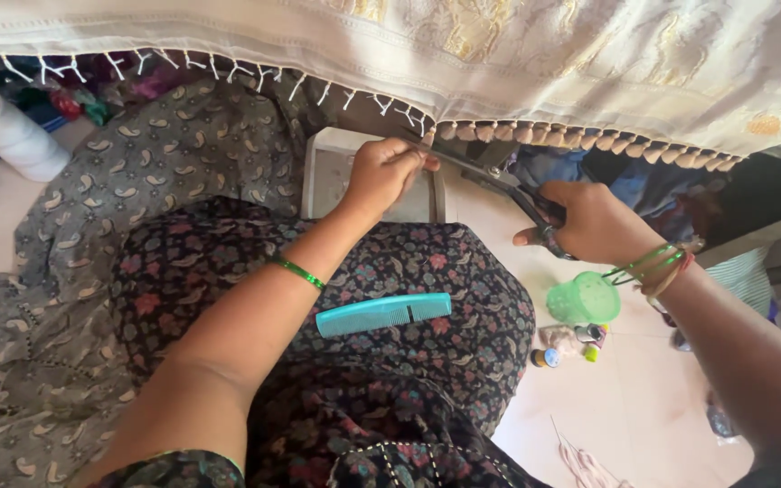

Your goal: Manually tying knots in the decorative fringe of a white and gold sari or cloth.

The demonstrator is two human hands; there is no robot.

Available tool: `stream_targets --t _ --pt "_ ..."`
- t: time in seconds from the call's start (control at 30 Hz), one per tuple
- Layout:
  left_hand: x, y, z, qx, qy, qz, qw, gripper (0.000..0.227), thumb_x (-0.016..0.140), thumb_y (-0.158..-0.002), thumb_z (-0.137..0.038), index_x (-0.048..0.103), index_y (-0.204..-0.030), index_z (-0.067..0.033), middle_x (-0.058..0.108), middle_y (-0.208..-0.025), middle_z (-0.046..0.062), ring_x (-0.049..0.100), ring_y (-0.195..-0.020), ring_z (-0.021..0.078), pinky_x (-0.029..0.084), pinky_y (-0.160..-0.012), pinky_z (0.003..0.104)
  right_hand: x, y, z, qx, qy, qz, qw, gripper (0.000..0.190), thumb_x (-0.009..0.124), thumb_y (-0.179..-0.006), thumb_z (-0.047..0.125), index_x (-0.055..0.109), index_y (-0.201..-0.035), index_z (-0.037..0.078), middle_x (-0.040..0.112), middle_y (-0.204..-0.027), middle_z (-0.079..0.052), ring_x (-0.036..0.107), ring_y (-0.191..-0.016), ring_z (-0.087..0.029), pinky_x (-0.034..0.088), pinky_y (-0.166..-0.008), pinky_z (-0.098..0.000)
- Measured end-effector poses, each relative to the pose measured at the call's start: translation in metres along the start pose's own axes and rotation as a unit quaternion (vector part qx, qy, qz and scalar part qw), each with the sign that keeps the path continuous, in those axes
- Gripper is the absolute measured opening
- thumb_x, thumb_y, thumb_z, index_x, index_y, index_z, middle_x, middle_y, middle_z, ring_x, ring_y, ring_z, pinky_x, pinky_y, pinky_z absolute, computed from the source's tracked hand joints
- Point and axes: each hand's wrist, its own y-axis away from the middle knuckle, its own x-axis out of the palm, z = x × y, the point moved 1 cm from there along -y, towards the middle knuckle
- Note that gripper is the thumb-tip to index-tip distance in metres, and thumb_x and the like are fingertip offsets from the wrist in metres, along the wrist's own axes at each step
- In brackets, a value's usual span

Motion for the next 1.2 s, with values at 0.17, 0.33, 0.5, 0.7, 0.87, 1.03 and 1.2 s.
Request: stream_targets --t 0.17,0.33,0.5,0.7,0.87,1.03,1.2 --pt "0.007 0.005 -0.011 -0.028 0.075 0.001 0.997 0.020 0.060 -0.099 -0.007 0.073 -0.092 0.0057 0.050 -0.055 -0.005 0.034 -0.043 0.0022 0.023 -0.041 0.023 0.005 0.002 0.005 0.045 0.008 0.030 0.999 0.061 0.084 -0.073 0.052 0.063 -0.088 -0.003 0.060 -0.065 -0.024 0.057 -0.058 -0.042 0.049 -0.058 -0.0460" --pt "0.005 0.004 -0.010 -0.009 0.001 -0.014 1.000 0.020 0.061 -0.099 -0.008 0.074 -0.091 0.0043 0.053 -0.057 -0.005 0.038 -0.045 0.0021 0.029 -0.043 0.023 0.006 0.006 0.012 0.050 0.006 0.035 0.998 0.059 0.083 -0.075 0.051 0.064 -0.089 -0.003 0.058 -0.061 -0.023 0.055 -0.054 -0.038 0.047 -0.056 -0.0461" --pt "-0.002 0.011 -0.006 0.021 -0.056 -0.023 0.998 0.018 0.064 -0.099 -0.010 0.076 -0.092 0.0007 0.071 -0.073 -0.002 0.045 -0.051 0.0016 0.035 -0.046 0.022 0.019 0.016 0.006 0.057 -0.025 0.020 0.998 0.049 0.083 -0.077 0.044 0.067 -0.088 -0.001 0.058 -0.059 -0.022 0.054 -0.051 -0.033 0.046 -0.055 -0.0431" --pt "-0.048 0.052 0.010 -0.068 -0.039 -0.007 0.997 0.018 0.064 -0.099 -0.014 0.076 -0.098 -0.0016 0.076 -0.088 0.005 0.061 -0.067 0.0065 0.049 -0.058 0.023 0.052 0.039 -0.024 0.034 -0.082 0.094 0.992 0.019 0.073 -0.080 0.024 0.072 -0.092 0.010 0.075 -0.070 -0.003 0.070 -0.053 -0.021 0.052 -0.053 -0.0374" --pt "-0.081 0.124 0.029 -0.185 -0.049 0.044 0.980 0.025 0.060 -0.100 -0.017 0.075 -0.095 0.0027 0.077 -0.092 0.009 0.072 -0.088 0.0157 0.057 -0.085 0.030 0.132 0.067 -0.026 -0.042 -0.076 0.272 0.958 0.039 0.089 -0.073 0.036 0.070 -0.093 0.008 0.073 -0.078 -0.007 0.071 -0.071 -0.027 0.055 -0.066 -0.0425" --pt "-0.101 0.170 0.051 -0.227 -0.040 0.030 0.973 0.025 0.061 -0.099 -0.017 0.075 -0.099 0.0029 0.078 -0.095 0.009 0.072 -0.092 0.0158 0.054 -0.089 0.030 0.198 0.076 -0.029 -0.095 -0.205 0.367 0.902 0.035 0.072 -0.084 0.014 0.067 -0.118 0.012 0.073 -0.095 -0.005 0.075 -0.082 -0.023 0.060 -0.073 -0.0371" --pt "-0.101 0.189 0.038 -0.264 -0.036 -0.013 0.964 0.025 0.060 -0.098 -0.018 0.075 -0.102 0.0019 0.077 -0.094 0.008 0.072 -0.093 0.0151 0.054 -0.087 0.030 0.183 0.026 0.005 -0.048 -0.189 0.299 0.934 0.039 0.067 -0.085 0.008 0.071 -0.122 0.019 0.082 -0.096 0.000 0.078 -0.081 -0.016 0.061 -0.078 -0.0321"
